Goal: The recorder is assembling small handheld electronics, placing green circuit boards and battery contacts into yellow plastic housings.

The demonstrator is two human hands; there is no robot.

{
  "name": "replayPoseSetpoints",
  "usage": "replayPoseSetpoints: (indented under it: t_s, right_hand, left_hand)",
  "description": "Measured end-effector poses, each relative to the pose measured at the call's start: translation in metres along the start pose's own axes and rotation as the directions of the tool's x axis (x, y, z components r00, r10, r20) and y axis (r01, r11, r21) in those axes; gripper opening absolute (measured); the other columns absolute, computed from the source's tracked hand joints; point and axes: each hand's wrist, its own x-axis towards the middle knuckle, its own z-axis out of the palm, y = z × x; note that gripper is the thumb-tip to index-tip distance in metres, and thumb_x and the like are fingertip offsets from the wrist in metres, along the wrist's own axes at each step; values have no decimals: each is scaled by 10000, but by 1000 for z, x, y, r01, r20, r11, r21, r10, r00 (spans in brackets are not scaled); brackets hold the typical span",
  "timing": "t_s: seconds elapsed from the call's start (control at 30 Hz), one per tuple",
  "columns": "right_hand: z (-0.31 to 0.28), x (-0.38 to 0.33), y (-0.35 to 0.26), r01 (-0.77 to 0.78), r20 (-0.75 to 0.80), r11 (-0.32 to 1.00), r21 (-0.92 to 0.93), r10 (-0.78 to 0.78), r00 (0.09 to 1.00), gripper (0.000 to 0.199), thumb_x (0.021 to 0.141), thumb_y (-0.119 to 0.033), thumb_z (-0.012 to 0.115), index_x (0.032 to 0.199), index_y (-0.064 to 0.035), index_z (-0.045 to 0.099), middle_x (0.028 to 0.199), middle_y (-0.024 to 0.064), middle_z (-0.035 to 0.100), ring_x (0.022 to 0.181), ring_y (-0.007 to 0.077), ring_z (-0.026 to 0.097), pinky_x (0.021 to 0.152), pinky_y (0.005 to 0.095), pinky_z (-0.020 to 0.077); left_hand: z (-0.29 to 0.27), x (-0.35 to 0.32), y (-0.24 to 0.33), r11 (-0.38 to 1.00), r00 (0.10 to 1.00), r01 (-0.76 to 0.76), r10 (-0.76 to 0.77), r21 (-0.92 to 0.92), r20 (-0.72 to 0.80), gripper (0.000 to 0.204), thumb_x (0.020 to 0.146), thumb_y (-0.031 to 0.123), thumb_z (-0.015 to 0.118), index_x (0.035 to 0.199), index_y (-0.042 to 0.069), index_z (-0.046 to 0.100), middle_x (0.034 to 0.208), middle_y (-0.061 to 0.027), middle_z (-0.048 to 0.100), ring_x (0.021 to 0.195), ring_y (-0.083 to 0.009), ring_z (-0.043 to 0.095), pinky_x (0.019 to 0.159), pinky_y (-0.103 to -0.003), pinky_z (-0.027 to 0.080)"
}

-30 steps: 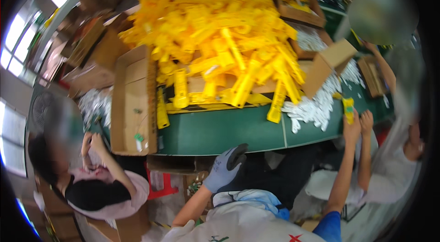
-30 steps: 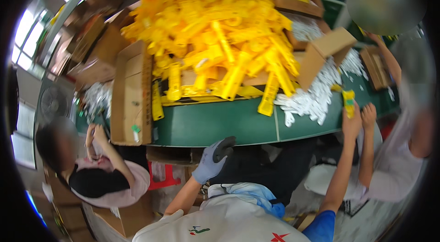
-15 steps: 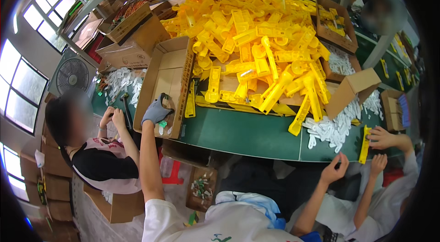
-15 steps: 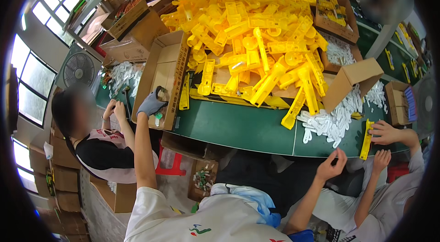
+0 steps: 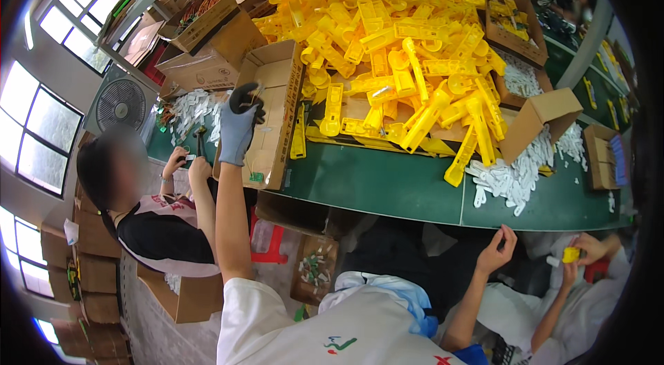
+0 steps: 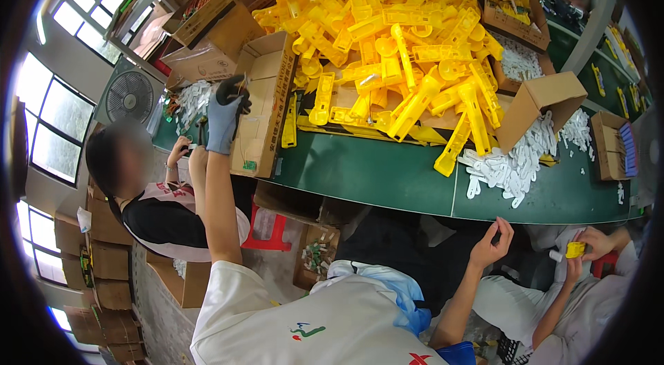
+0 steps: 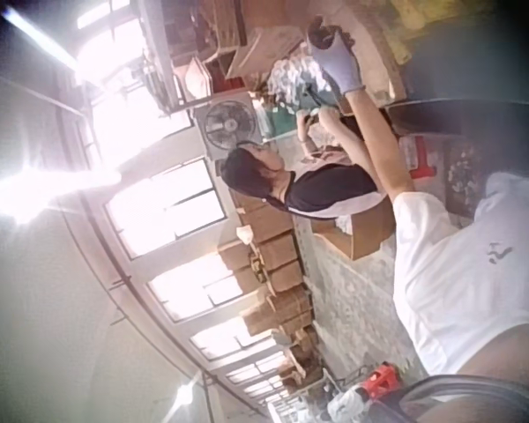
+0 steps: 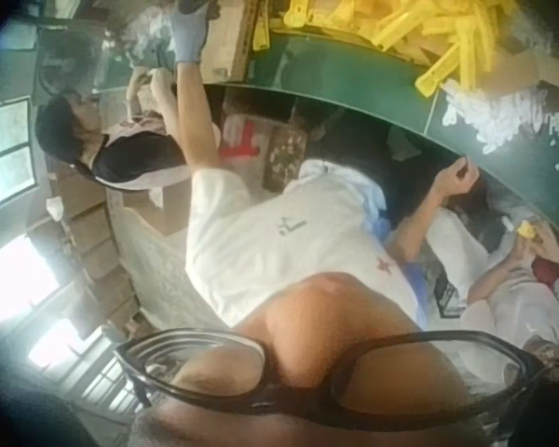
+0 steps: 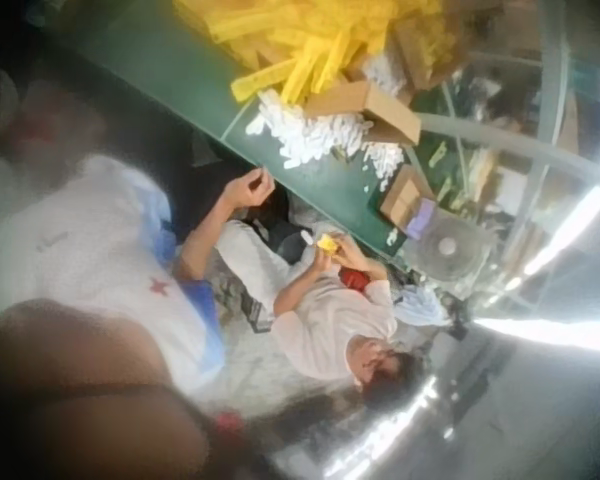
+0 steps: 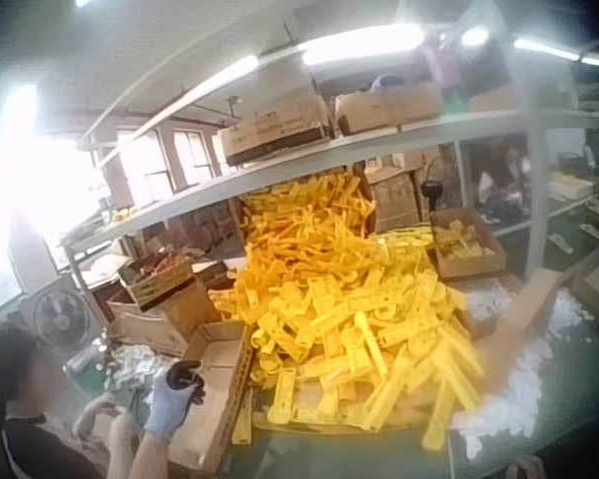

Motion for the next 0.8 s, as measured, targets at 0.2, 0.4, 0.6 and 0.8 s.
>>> replayPoseSetpoints:
  t_s: [0.2, 0.4, 0.6, 0.8]
  right_hand:
    - [9, 0, -18, -81, -28, 996, 30, 82, 996, 113, 919, -16, 601, 997, 34, 666, 1000, 115, 656, 953, 237, 624, 890, 338, 478]
    - [6, -1, -50, -108, 52, 985, 135, 101, 994, 101, 883, 10, 615, 963, 24, 675, 958, 129, 658, 919, 256, 637, 859, 332, 484]
    - [7, -5, -69, -126, 106, 975, 182, 108, 988, 94, 860, 18, 636, 940, 16, 686, 925, 124, 667, 885, 254, 652, 820, 324, 496]
    - [12, -7, -97, -154, 209, 956, 250, 102, 973, 92, 861, 11, 640, 939, 19, 689, 917, 123, 666, 844, 224, 655, 764, 288, 504]
  left_hand:
    - [108, -26, 50, 991, 952, -115, 128, -62, 279, 330, 842, -43, 642, 1165, 23, 631, 944, -61, 669, 739, -104, 658, 603, -223, 504]
    - [188, -19, -10, 700, 905, -342, 66, 627, 420, 548, 778, 340, 755, 1238, 95, 582, 1184, -177, 612, 1109, -335, 590, 938, -424, 474]
    - [227, 2, -17, 696, 907, -405, 224, 593, 357, 519, 806, 335, 729, 1249, 106, 584, 1230, -168, 586, 1159, -383, 527, 975, -448, 443]
    - [227, 28, -13, 683, 884, -466, 338, 562, 321, 253, 815, 252, 725, 984, 66, 691, 981, -121, 685, 959, -320, 623, 866, -408, 482]
